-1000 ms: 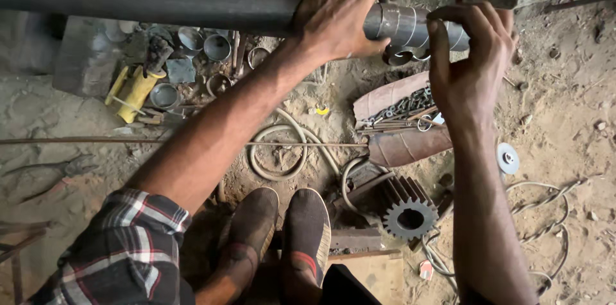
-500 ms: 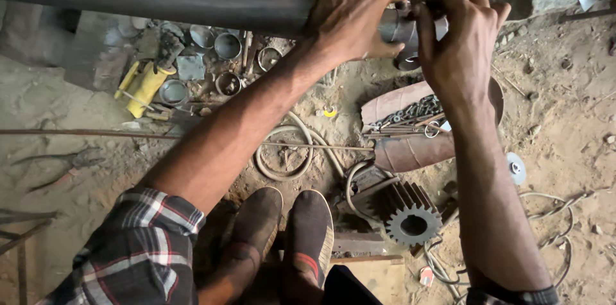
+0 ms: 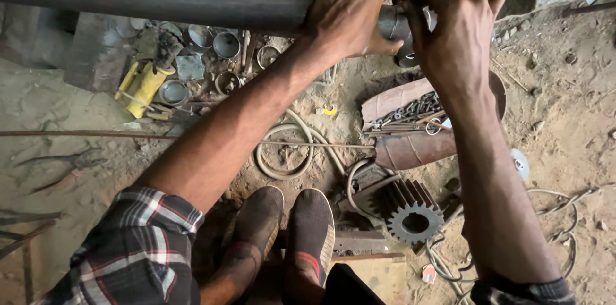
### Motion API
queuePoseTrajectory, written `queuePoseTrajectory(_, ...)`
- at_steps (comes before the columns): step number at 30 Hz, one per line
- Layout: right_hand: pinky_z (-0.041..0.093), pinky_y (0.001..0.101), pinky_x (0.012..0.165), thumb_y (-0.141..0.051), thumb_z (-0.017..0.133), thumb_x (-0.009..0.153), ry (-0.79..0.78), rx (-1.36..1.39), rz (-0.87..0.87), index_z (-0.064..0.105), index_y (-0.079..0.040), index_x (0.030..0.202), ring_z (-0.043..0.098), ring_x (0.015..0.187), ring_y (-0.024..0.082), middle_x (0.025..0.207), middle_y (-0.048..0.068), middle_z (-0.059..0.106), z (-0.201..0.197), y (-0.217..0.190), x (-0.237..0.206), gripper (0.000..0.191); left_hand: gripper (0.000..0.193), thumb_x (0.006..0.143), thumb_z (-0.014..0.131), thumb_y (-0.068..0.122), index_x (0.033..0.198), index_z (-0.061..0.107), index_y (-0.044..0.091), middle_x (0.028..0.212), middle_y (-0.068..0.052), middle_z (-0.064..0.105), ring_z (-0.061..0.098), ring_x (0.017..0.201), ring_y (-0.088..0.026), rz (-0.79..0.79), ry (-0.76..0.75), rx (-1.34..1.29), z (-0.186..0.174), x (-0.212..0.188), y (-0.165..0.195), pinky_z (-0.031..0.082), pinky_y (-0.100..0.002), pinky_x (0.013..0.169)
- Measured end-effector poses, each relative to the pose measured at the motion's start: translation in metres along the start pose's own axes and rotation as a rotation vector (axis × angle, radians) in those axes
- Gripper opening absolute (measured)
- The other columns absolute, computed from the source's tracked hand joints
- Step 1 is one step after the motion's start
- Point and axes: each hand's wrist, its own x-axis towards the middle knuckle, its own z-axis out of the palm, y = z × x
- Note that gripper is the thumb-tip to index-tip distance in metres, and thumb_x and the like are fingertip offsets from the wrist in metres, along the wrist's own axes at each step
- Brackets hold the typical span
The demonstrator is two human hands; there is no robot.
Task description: The person places multiple small metal rings onto a long metal pipe, spacing them evenly along its length. The person repeatedly adjusts the rings by hand to ensure they are aligned and properly positioned.
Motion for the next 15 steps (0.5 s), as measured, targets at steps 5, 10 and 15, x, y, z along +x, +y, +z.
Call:
queuePoseTrajectory(5, 0.016, 0.0841, 0.11, -0.01, 0.071, 0.104, -0.055, 0.001, 0.017, 0.079, -0.011, 0.111, 0.06, 0.118, 0.039, 0.117, 0.009, 0.077, -0.006, -0.006, 0.006, 0.011, 0.088, 0.05, 0.101, 0.061, 0.117, 0.074, 0.01, 0.141, -0.026, 0.044, 0.034, 0.138, -0.045, 0.026, 0.031, 0.004, -0.004, -0.002, 0.001, 0.016, -0.074, 0.115)
queuePoseTrajectory(10, 0.015, 0.0852, 0.1, -0.007, 0.07, 0.101, 0.003, -0.031, -0.071, 0.079, -0.009, 0.109, 0.056, 0.119, 0.045, 0.118, 0.013, 0.075, -0.006, -0.007, 0.009, 0.012, 0.09, 0.05, 0.101, 0.061, 0.117, 0.074, 0.008, 0.134, -0.023, 0.049, 0.041, 0.132, -0.041, 0.017, -0.015, 0.023, -0.015, -0.003, 0.006, 0.022, -0.069, 0.112)
queuePoseTrajectory(15, 0.019, 0.0842, 0.11, -0.01, 0.069, 0.107, -0.083, -0.048, 0.006, 0.079, -0.01, 0.11, 0.06, 0.119, 0.037, 0.12, 0.011, 0.076, -0.007, -0.007, 0.005, 0.011, 0.077, 0.045, 0.1, 0.054, 0.106, 0.077, 0.012, 0.132, -0.02, 0.052, 0.042, 0.13, -0.039, -0.007, -0.03, 0.002, -0.024, 0.002, 0.014, 0.021, -0.067, 0.111)
